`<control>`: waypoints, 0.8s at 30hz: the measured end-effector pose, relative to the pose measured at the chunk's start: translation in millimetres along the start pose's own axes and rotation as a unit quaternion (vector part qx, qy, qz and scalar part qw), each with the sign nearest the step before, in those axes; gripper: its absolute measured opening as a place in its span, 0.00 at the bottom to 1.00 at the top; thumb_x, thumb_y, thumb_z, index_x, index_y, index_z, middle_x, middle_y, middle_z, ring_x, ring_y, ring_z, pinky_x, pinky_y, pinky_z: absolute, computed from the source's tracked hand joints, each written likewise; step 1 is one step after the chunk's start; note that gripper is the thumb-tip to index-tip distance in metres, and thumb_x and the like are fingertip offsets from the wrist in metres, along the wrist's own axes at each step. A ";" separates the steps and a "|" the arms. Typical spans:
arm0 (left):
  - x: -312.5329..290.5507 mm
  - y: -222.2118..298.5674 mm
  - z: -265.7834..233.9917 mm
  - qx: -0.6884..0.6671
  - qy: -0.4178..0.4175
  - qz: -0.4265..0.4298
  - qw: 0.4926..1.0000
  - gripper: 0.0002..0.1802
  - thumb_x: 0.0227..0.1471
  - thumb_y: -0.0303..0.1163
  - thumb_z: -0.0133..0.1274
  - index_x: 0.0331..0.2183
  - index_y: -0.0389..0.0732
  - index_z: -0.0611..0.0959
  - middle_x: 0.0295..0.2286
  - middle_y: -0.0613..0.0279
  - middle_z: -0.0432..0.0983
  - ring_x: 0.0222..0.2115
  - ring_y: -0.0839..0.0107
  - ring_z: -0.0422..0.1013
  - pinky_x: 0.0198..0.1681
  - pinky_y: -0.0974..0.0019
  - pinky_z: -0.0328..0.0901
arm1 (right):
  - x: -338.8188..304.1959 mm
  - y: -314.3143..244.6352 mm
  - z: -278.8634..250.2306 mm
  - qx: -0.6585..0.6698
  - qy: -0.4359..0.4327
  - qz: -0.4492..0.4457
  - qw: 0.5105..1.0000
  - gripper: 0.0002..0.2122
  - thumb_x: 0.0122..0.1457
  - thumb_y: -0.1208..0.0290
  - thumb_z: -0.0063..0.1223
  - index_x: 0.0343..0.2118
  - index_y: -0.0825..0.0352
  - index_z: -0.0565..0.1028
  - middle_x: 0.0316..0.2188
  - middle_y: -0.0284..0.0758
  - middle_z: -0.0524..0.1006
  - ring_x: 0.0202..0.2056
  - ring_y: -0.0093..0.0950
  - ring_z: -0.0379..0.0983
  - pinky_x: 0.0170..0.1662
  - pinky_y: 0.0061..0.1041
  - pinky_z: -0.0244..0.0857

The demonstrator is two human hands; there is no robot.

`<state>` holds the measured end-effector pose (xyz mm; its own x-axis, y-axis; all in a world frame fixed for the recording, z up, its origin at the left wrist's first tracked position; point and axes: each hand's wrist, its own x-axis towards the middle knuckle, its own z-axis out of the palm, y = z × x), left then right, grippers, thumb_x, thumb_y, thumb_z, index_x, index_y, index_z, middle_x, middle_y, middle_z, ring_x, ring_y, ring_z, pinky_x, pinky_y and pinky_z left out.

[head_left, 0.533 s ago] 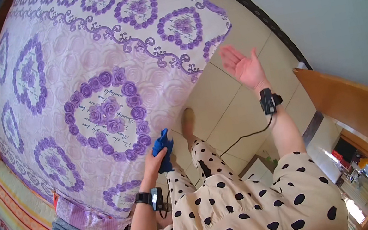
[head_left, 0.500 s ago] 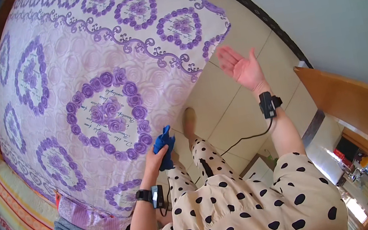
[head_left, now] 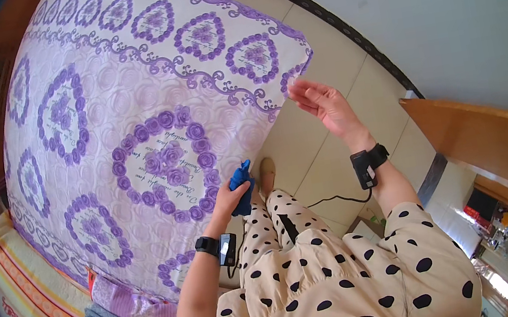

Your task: Clean and tidy various surfaces in a bedroom including shelves, a wardrobe, a bed, and a window sill.

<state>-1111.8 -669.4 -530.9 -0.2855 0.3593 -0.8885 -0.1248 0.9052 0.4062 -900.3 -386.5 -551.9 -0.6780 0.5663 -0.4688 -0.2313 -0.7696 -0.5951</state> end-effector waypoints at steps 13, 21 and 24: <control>18.7 4.6 -54.1 -0.064 0.072 -0.095 0.991 0.24 0.50 0.41 0.61 0.45 0.35 0.79 0.34 0.63 0.78 0.30 0.75 0.73 0.33 0.70 0.69 | 130.5 109.7 33.3 -0.307 0.044 0.078 0.947 0.07 0.56 0.71 0.57 0.35 0.68 0.80 0.26 0.34 0.82 0.30 0.26 0.79 0.34 0.23 0.69; 101.0 36.2 5.1 -0.189 0.122 -0.167 0.960 0.24 0.49 0.40 0.62 0.45 0.36 0.77 0.34 0.62 0.77 0.30 0.74 0.74 0.31 0.69 0.70 | 273.5 156.8 20.8 -0.703 -0.190 -0.298 0.617 0.24 0.51 0.72 0.54 0.55 0.56 0.72 0.58 0.38 0.68 0.63 0.40 0.55 0.64 0.36 0.51; 124.4 54.6 37.5 -0.234 0.139 -0.169 0.947 0.23 0.50 0.39 0.61 0.45 0.36 0.77 0.34 0.63 0.77 0.30 0.74 0.73 0.32 0.70 0.69 | 322.4 108.9 -60.4 -0.706 -0.231 -0.212 0.635 0.26 0.52 0.67 0.56 0.57 0.53 0.69 0.60 0.36 0.65 0.63 0.37 0.54 0.65 0.39 0.46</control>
<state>-1118.6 -566.8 -627.3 -0.3853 -0.0664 -0.9204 -0.6428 0.7350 0.2161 -1101.9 -270.0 -807.3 -0.9716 0.2357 -0.0225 0.1725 0.6394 -0.7492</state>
